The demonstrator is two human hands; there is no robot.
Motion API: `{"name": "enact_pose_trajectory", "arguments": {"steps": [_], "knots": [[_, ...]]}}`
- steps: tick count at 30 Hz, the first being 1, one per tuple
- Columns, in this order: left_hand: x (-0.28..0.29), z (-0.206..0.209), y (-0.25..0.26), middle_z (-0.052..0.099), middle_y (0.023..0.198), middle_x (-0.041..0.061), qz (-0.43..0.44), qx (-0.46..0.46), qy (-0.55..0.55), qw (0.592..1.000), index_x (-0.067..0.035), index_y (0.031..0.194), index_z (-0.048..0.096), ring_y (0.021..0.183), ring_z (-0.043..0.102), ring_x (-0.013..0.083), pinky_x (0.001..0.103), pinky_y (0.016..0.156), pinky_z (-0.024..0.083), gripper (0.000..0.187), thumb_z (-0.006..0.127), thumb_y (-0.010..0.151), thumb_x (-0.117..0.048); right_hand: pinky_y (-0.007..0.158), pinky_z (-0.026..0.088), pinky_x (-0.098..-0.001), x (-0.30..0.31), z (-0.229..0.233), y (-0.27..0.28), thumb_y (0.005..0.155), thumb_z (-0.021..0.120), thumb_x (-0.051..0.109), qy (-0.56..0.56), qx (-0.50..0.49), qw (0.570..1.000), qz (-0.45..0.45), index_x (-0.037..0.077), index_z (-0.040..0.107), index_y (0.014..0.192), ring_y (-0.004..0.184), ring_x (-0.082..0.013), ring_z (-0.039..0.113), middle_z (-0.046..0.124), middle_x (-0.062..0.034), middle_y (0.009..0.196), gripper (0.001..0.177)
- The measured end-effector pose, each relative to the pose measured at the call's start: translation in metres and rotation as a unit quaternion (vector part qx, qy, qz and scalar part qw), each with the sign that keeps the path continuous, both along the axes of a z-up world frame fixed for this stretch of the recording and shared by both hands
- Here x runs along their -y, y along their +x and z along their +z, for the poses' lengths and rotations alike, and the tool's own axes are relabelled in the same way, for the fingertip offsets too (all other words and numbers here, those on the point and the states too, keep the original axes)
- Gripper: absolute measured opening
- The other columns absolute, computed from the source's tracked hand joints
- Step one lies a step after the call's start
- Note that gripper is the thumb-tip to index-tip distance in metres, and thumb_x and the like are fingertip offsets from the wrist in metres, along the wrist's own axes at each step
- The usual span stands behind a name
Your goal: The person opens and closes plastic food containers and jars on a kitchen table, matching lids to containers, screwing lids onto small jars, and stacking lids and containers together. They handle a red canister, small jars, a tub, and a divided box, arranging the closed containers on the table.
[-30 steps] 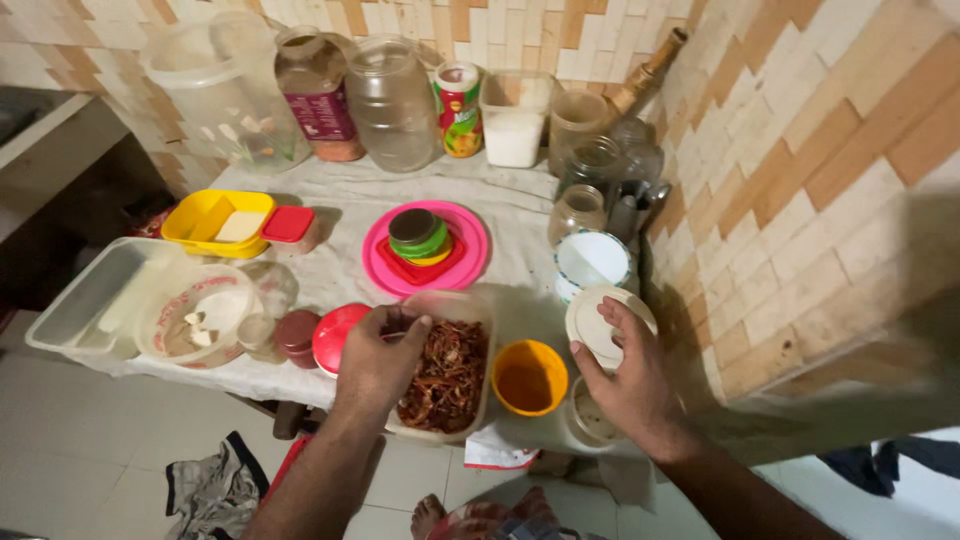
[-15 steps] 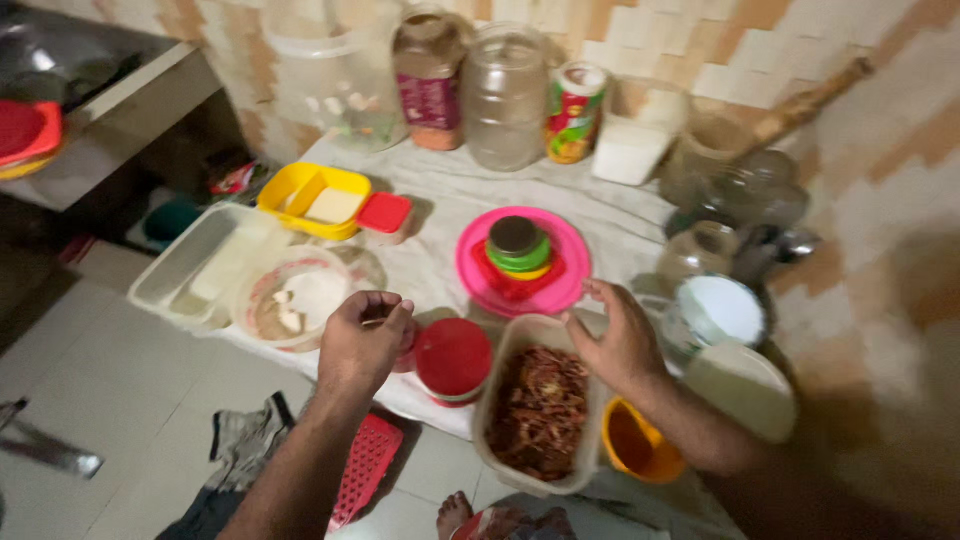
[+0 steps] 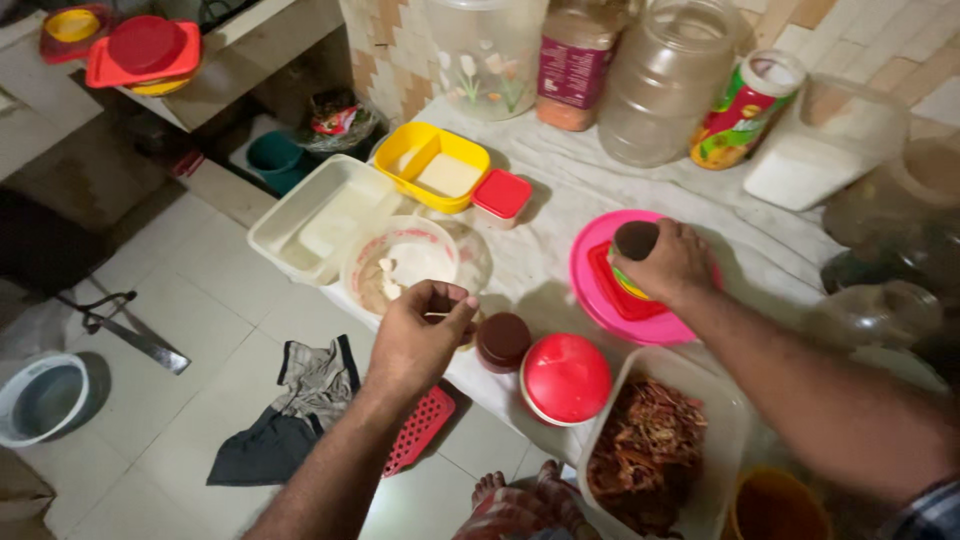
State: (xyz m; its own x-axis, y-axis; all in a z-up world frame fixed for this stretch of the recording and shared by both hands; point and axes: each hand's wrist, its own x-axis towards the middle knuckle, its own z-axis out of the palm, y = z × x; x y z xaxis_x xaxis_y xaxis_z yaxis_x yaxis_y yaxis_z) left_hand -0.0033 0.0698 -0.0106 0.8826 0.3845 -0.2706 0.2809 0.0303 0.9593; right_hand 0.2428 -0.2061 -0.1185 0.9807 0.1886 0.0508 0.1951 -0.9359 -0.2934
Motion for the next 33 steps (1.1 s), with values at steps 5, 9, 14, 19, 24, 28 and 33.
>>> {"name": "enact_pose_trajectory", "arguments": {"steps": [5, 9, 14, 19, 24, 28, 33], "knots": [[-0.008, 0.006, -0.003, 0.075, 0.087, 0.01, -0.007, -0.03, 0.024, 0.999, 0.002, 0.104, 0.066, 0.074, 0.072, 0.0139, 0.028, 0.07, 0.061, 0.025, 0.071, 0.092, -0.02, 0.112, 0.043, -0.0537, -0.005, 0.018, 0.001, 0.07, 0.084, 0.059, -0.026, -0.088, 0.995, -0.038, 0.007, 0.053, 0.14, 0.133, -0.0413, 0.053, 0.057, -0.0239, 0.14, 0.093], [-0.01, 0.013, -0.003, 0.075, 0.088, 0.008, -0.026, -0.038, 0.049, 0.998, 0.0, 0.104, 0.066, 0.075, 0.073, 0.0134, 0.028, 0.071, 0.061, 0.024, 0.071, 0.092, -0.02, 0.111, 0.043, -0.0528, 0.002, 0.027, -0.01, 0.07, 0.086, 0.057, 0.023, -0.054, 0.998, -0.031, 0.004, 0.048, 0.144, 0.133, -0.0415, 0.053, 0.057, -0.0242, 0.14, 0.098], [-0.001, 0.022, 0.001, 0.076, 0.088, 0.008, -0.042, -0.027, 0.074, 0.996, -0.001, 0.105, 0.067, 0.075, 0.076, 0.0134, 0.029, 0.07, 0.062, 0.026, 0.072, 0.091, -0.022, 0.11, 0.043, -0.0479, 0.017, 0.049, -0.018, 0.067, 0.088, 0.055, 0.157, -0.007, 0.987, 0.033, 0.0, 0.037, 0.151, 0.132, -0.0381, 0.054, 0.056, -0.0241, 0.141, 0.113], [0.002, 0.031, 0.021, 0.076, 0.091, 0.008, -0.093, 0.01, 0.155, 0.983, -0.002, 0.108, 0.069, 0.075, 0.075, 0.0148, 0.03, 0.071, 0.06, 0.032, 0.076, 0.087, -0.026, 0.11, 0.045, -0.0436, 0.02, 0.091, -0.022, 0.065, 0.088, 0.054, 0.185, 0.031, 0.977, 0.099, 0.001, 0.04, 0.151, 0.132, -0.0348, 0.057, 0.058, -0.0234, 0.142, 0.112], [-0.015, 0.038, 0.087, 0.077, 0.102, 0.012, -0.128, 0.07, 0.322, 0.936, -0.002, 0.114, 0.067, 0.094, 0.074, 0.0207, 0.034, 0.084, 0.058, 0.051, 0.082, 0.081, -0.039, 0.113, 0.043, -0.0422, 0.01, 0.129, -0.012, 0.067, 0.088, 0.052, 0.2, 0.071, 0.963, 0.168, -0.005, 0.041, 0.147, 0.135, -0.0339, 0.055, 0.056, -0.0248, 0.144, 0.109], [-0.041, 0.042, 0.149, 0.076, 0.114, 0.016, -0.155, 0.074, 0.397, 0.901, -0.004, 0.121, 0.068, 0.105, 0.073, 0.0284, 0.039, 0.093, 0.056, 0.06, 0.082, 0.078, -0.043, 0.115, 0.041, -0.0418, -0.008, 0.15, 0.006, 0.067, 0.087, 0.054, 0.192, 0.101, 0.961, 0.17, -0.005, 0.04, 0.148, 0.138, -0.0339, 0.052, 0.053, -0.0242, 0.147, 0.111], [-0.064, 0.045, 0.243, 0.069, 0.126, 0.018, -0.189, 0.091, 0.417, 0.884, -0.002, 0.128, 0.063, 0.113, 0.069, 0.0315, 0.04, 0.099, 0.055, 0.07, 0.084, 0.075, -0.043, 0.118, 0.037, -0.0433, -0.036, 0.185, 0.044, 0.069, 0.087, 0.057, 0.111, 0.073, 0.983, 0.129, -0.001, 0.035, 0.152, 0.143, -0.0343, 0.044, 0.044, -0.0232, 0.153, 0.114]]}}
